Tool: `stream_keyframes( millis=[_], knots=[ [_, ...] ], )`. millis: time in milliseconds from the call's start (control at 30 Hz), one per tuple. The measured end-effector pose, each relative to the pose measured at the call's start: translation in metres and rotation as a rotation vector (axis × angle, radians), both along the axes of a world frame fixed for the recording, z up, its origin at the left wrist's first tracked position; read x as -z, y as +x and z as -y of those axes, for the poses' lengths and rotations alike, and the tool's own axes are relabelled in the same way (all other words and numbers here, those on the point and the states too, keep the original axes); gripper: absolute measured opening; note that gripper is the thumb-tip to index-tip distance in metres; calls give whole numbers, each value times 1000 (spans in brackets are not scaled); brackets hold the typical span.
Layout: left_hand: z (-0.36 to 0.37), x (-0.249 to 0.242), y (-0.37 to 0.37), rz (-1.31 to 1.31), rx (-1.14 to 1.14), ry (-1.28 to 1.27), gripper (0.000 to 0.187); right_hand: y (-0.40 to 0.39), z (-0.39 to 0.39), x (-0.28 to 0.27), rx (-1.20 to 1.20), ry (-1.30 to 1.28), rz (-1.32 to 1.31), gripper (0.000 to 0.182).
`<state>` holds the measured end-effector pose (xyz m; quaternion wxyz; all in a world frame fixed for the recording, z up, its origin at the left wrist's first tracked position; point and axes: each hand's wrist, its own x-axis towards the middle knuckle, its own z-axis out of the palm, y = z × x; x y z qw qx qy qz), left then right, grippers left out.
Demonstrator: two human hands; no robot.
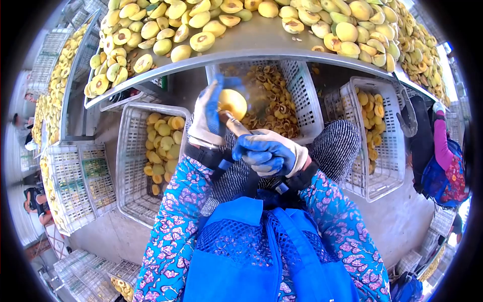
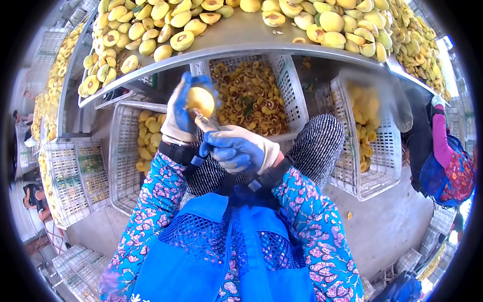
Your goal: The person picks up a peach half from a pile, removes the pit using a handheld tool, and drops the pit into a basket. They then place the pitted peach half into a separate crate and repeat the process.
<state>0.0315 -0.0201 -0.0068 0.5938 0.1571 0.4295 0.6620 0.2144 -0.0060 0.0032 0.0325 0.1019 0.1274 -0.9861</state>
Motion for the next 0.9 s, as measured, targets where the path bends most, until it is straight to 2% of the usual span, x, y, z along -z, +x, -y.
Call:
stream_keyframes(
  millis=[67, 133, 167, 200, 300, 333, 367, 400, 467, 533, 600, 700, 800, 833, 900],
  knots=[
    [-2, -2, -2, 51, -162, 52, 42, 4, 7, -1, 99, -67, -58, 32],
    [0, -11, -7, 59, -248, 191, 42, 14, 8, 0, 181, -6, -22, 35],
    [1, -2, -23, 206, -201, 247, 43, 22, 5, 1, 208, -6, -13, 34],
    [3, -4, -27, 159, -277, 293, 46, 29, 2, 4, 237, -9, 1, 34],
    [8, -4, -40, 223, -320, 205, 47, 24, -4, 6, 232, 140, 171, 29],
    [8, -6, -41, 174, -319, 216, 47, 15, -3, 1, 228, 197, 224, 27],
    [8, -6, -40, 128, -314, 220, 47, 1, 0, -8, 246, 399, 424, 21],
    [8, -5, -37, 87, -302, 220, 47, -10, 4, -21, 266, 543, 458, 20],
    [5, 0, -31, -61, -295, 203, 45, -22, 1, -25, 145, 1371, 698, 30],
    [3, -4, -24, -180, -242, 210, 42, -30, 4, -23, 276, 1769, 672, 28],
    [4, -12, -13, -483, -256, 258, 33, -38, 1, -31, 106, 1763, 767, 29],
    [-4, -1, -14, -212, -276, 205, 27, -38, 2, -27, 16, 1838, 818, 29],
    [-4, 4, -15, -282, -292, 161, 29, -26, 7, -19, -43, 1953, 815, 26],
    [-5, 0, -18, -187, -327, 183, 28, -19, 8, -21, -114, 1926, 871, 21],
    [-4, -5, -16, -167, -375, 147, 29, 6, 10, -1, -218, 1906, 956, 18]
  ],
)
